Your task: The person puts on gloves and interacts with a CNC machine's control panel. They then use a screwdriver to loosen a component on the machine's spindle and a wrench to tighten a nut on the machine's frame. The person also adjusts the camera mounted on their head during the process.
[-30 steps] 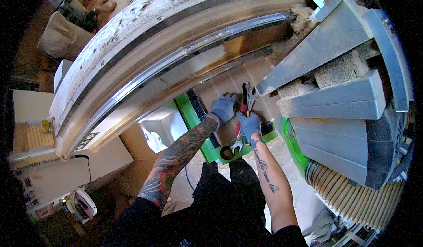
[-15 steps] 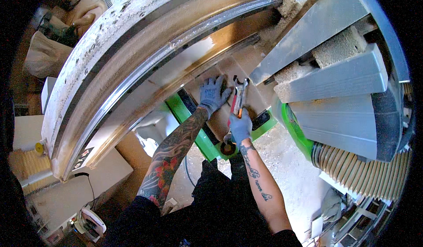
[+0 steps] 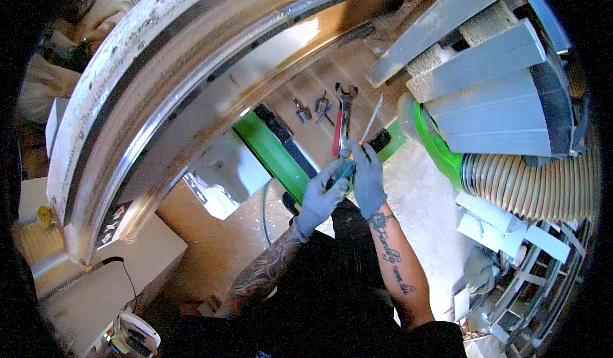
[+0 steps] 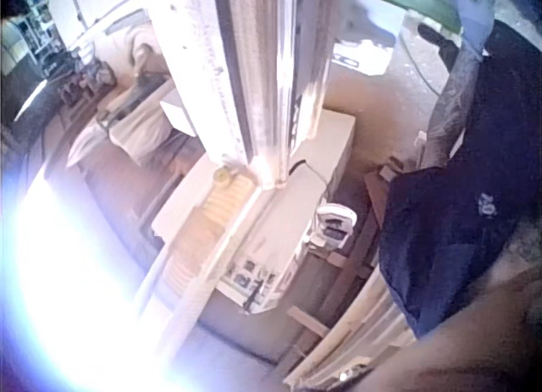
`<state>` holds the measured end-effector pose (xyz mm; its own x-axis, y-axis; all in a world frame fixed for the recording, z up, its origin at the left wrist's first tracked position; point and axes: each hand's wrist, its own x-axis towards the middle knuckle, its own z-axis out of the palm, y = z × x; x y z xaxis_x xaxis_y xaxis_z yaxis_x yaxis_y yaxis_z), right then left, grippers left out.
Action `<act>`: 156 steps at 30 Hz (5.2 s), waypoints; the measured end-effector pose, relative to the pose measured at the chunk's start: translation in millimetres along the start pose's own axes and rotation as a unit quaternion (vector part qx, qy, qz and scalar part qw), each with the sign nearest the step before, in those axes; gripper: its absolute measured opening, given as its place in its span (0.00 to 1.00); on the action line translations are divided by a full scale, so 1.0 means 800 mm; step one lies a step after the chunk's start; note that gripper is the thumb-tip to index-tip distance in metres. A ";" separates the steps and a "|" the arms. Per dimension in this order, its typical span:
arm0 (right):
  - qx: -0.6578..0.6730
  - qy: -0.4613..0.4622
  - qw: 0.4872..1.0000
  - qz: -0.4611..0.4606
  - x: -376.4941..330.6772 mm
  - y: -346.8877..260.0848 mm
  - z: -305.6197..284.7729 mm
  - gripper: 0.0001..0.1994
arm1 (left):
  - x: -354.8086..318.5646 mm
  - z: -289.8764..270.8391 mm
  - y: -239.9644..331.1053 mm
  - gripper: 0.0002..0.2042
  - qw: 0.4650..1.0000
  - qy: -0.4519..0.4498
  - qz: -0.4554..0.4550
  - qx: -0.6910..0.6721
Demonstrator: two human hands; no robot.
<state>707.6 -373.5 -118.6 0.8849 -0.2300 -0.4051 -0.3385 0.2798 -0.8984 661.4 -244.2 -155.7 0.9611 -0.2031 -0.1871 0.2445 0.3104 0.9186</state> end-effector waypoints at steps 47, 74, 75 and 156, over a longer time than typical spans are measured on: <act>-0.294 0.001 0.944 -0.150 -0.043 -0.134 -0.061 0.19 | -0.052 0.113 0.068 0.26 0.992 -0.017 -0.003 -0.124; -0.273 -0.010 0.954 -0.127 -0.042 -0.138 -0.066 0.18 | -0.049 0.125 0.047 0.27 0.996 -0.001 0.046 -0.072; -0.267 -0.011 0.955 -0.126 -0.040 -0.137 -0.066 0.18 | -0.049 0.125 0.046 0.27 0.996 0.002 0.053 -0.069; 0.134 -0.219 0.966 0.037 -0.031 -0.107 -0.096 0.12 | -0.086 0.128 0.085 0.28 0.968 0.058 -0.050 -0.239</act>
<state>690.2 -463.2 -44.5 0.9315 0.2008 -0.3033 -0.3637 0.5247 -0.7697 598.5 -304.4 -44.3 0.9306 -0.1569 -0.3308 0.3420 0.6950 0.6325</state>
